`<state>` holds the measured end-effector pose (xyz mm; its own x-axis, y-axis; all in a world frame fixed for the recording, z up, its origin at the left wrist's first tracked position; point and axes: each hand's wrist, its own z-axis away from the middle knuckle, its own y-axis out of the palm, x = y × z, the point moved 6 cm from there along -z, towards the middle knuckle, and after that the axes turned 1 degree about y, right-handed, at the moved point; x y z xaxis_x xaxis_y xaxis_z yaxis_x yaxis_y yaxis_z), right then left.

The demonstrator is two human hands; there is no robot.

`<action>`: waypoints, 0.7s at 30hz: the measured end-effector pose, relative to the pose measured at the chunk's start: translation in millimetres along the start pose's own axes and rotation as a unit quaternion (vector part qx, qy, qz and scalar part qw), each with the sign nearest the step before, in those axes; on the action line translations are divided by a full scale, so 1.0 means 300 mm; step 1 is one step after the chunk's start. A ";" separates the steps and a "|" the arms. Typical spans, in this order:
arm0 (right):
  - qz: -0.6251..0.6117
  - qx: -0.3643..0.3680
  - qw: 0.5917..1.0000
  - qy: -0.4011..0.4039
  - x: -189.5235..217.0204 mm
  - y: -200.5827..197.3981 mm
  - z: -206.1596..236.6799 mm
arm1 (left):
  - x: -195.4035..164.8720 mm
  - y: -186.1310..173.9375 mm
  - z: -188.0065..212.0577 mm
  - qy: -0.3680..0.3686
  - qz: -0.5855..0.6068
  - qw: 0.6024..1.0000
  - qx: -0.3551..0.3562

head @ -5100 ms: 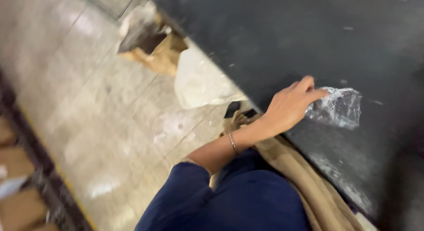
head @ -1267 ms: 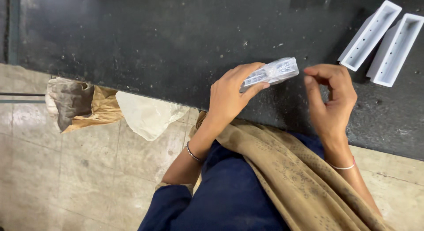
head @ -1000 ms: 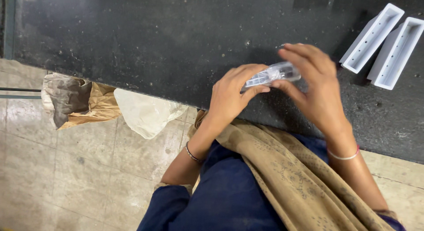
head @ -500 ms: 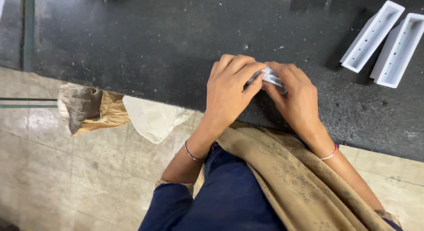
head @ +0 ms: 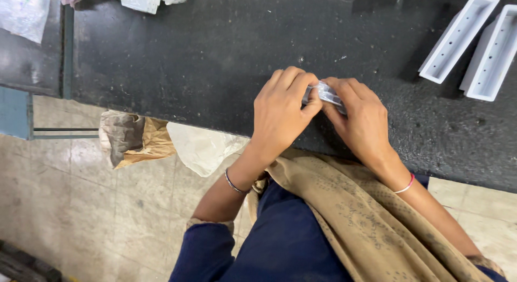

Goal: The person sits at a workshop table and unwraps clear plastic film from white plastic mold halves one at a time, stacking the unwrapped pieces in rows on the table. Near the end, the person wipes one plastic piece with a blue cloth and places it with the others.

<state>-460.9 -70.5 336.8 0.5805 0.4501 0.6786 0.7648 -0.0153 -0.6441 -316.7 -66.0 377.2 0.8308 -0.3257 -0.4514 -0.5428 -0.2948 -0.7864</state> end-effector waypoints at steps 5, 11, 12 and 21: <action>0.000 -0.015 1.000 0.020 -0.011 0.007 0.014 | -0.008 0.019 0.008 0.011 0.037 0.995 -0.092; 0.004 -0.029 0.999 0.026 -0.008 0.015 0.029 | 0.056 0.086 0.091 -0.115 0.171 0.969 -0.137; 0.001 -0.025 0.999 0.029 -0.008 0.016 0.029 | 0.076 0.104 0.105 -0.151 0.208 0.957 -0.135; -0.043 0.012 0.998 0.047 0.008 -0.016 0.000 | 0.115 0.100 0.123 -0.138 0.277 0.948 -0.074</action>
<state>-463.2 -69.4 341.6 0.5373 0.3623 0.7616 0.8067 0.0428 -0.5895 -299.9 -52.8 322.5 0.4028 -0.2264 -0.8869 -0.8996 -0.2763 -0.3380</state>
